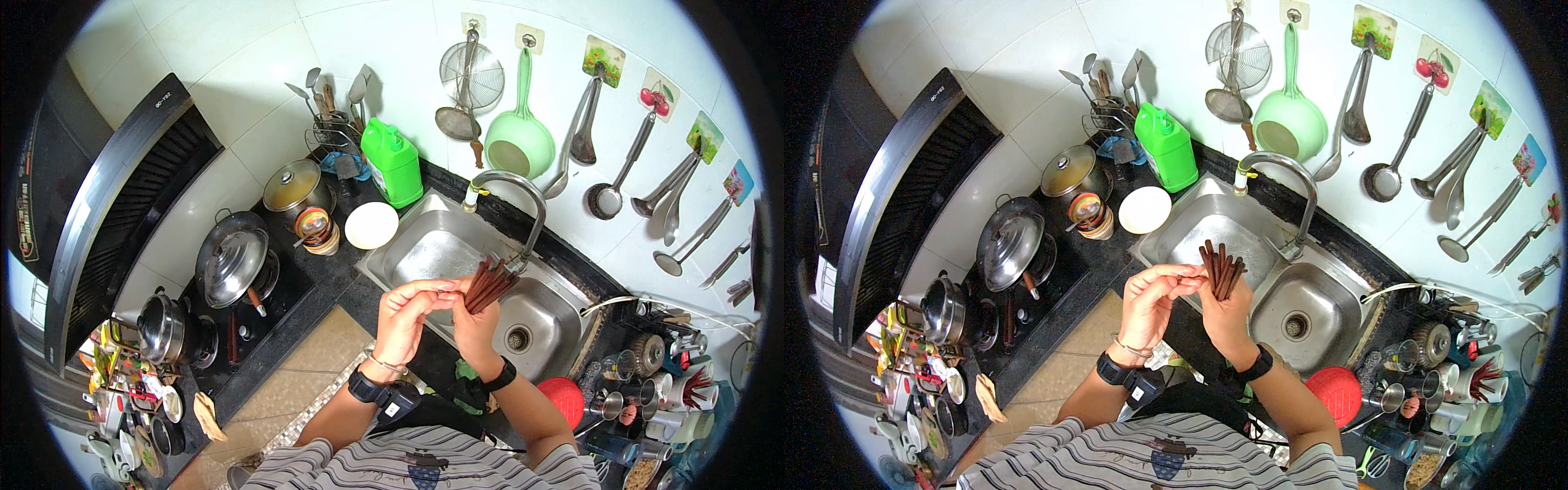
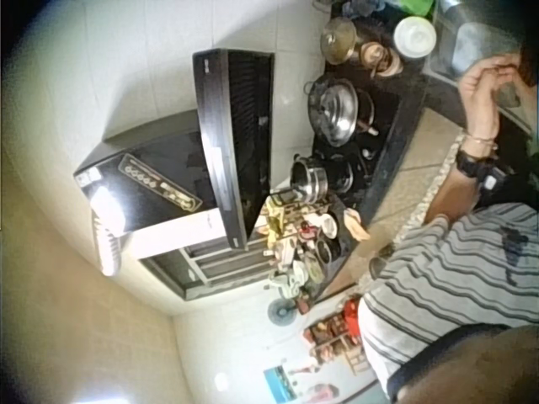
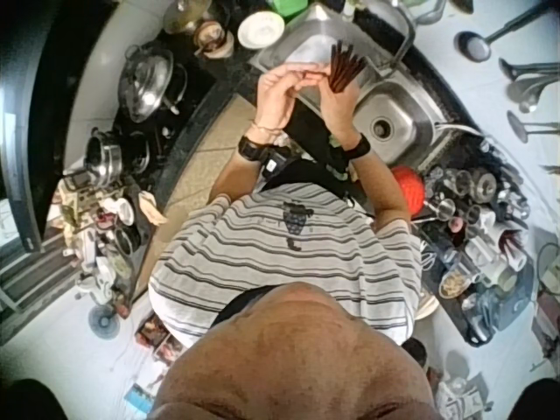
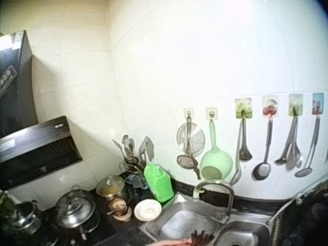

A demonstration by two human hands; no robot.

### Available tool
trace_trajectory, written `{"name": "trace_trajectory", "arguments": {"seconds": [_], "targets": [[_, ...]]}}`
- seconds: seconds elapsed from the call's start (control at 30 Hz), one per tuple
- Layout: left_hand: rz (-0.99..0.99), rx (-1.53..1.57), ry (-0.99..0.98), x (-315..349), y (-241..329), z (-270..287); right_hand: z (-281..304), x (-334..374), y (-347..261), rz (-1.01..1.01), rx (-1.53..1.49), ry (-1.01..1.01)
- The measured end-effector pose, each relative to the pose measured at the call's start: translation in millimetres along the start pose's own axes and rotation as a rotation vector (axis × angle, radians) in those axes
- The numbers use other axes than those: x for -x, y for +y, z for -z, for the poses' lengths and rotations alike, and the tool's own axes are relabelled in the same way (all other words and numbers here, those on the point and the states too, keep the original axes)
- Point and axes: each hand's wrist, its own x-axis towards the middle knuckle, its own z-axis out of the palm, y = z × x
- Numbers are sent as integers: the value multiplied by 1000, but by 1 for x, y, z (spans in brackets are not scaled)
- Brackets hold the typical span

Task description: The person rinses a cloth, moves kitchen items, wipes a sink drain, and then washes several chopsticks in a sink filled with soapy water.

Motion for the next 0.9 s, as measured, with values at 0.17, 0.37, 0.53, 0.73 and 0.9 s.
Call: {"name": "trace_trajectory", "arguments": {"seconds": [0.17,0.37,0.53,0.73,0.9], "targets": [[15,-66,18,0,1,-2,2,2,6,-15,19,16],[-11,8,8,2,-4,-2,-1,1,5,52,-27,24],[-11,26,19,2,-4,-4,0,1,-1,32,-55,6],[-13,-10,23,1,-4,-4,0,1,-1,40,-43,7],[-9,23,15,0,-4,0,-1,-1,-3,46,-31,2]]}}
